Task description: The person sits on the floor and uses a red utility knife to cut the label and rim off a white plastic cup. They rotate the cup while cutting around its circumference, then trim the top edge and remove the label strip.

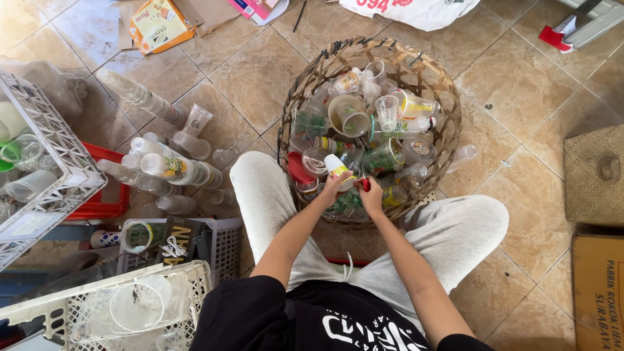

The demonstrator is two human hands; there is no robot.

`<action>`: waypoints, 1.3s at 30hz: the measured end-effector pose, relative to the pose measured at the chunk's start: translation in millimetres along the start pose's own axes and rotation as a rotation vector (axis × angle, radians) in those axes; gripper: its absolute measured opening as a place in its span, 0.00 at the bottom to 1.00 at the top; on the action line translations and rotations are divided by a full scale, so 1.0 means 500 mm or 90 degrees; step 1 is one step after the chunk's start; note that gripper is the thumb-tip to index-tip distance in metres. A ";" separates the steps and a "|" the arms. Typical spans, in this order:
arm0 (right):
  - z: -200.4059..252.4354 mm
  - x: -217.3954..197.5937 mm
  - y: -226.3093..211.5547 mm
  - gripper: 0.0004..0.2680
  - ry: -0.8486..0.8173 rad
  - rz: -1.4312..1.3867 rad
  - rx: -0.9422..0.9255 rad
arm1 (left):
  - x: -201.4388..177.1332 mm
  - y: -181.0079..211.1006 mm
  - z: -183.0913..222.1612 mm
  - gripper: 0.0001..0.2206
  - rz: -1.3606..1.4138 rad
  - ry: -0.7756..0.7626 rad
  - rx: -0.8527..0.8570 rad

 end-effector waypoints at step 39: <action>0.032 -0.093 -0.172 0.07 0.188 -0.103 -0.069 | 0.117 0.074 0.059 0.44 -0.028 0.001 0.019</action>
Point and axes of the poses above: each hand's wrist, its own z-axis away from the middle knuckle, its own x-axis out of the palm, y = z × x, the point moved 6 cm from there along -z, towards the middle knuckle, and after that the axes turned 1 degree about z, right-handed, at the moved point
